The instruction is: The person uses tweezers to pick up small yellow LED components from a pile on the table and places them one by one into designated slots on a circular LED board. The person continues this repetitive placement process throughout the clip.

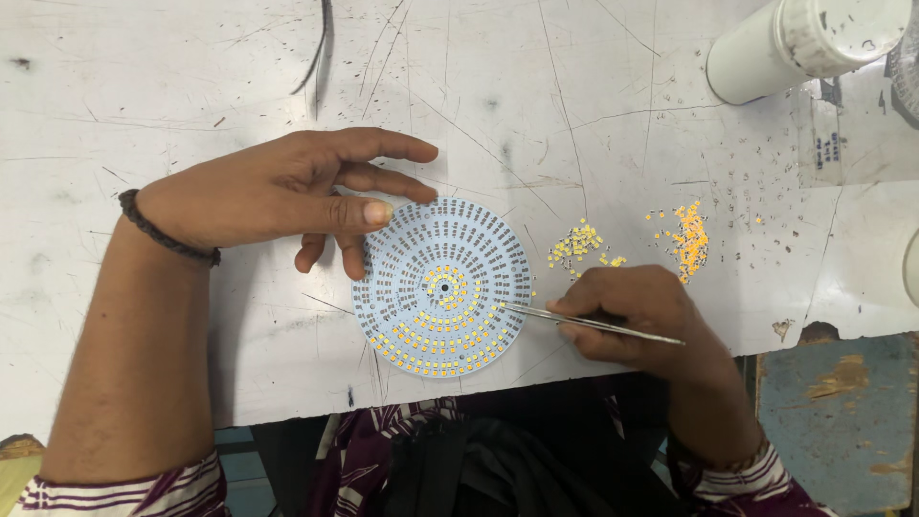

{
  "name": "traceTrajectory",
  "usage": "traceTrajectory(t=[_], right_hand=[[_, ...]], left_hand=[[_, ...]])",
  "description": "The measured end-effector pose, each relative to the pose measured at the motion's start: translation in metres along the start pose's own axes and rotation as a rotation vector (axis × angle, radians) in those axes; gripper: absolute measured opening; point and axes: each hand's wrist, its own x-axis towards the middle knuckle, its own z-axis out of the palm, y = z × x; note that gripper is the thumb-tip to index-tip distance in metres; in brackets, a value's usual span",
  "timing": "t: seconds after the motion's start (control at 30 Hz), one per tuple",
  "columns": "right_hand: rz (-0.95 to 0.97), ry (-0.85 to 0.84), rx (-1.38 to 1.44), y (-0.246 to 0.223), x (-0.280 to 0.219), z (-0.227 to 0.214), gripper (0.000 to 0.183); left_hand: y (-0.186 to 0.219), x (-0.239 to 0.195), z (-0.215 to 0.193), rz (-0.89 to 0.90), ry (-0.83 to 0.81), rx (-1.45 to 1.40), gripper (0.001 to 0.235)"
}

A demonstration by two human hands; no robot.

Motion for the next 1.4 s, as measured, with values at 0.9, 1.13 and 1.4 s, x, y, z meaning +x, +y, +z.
traceTrajectory(t=[0.9, 1.13, 1.4], right_hand=[[0.218, 0.379, 0.007, 0.007, -0.033, -0.002, 0.016], [0.113, 0.336, -0.073, 0.006, -0.026, -0.006, 0.019], [0.081, 0.290, -0.065, 0.005, -0.024, -0.008, 0.019]], left_hand=[[0.011, 0.000, 0.001, -0.060, -0.024, -0.046, 0.072], [0.015, 0.002, 0.001, -0.060, -0.045, -0.090, 0.070], [0.010, 0.002, 0.001, -0.100, -0.012, -0.075, 0.069]])
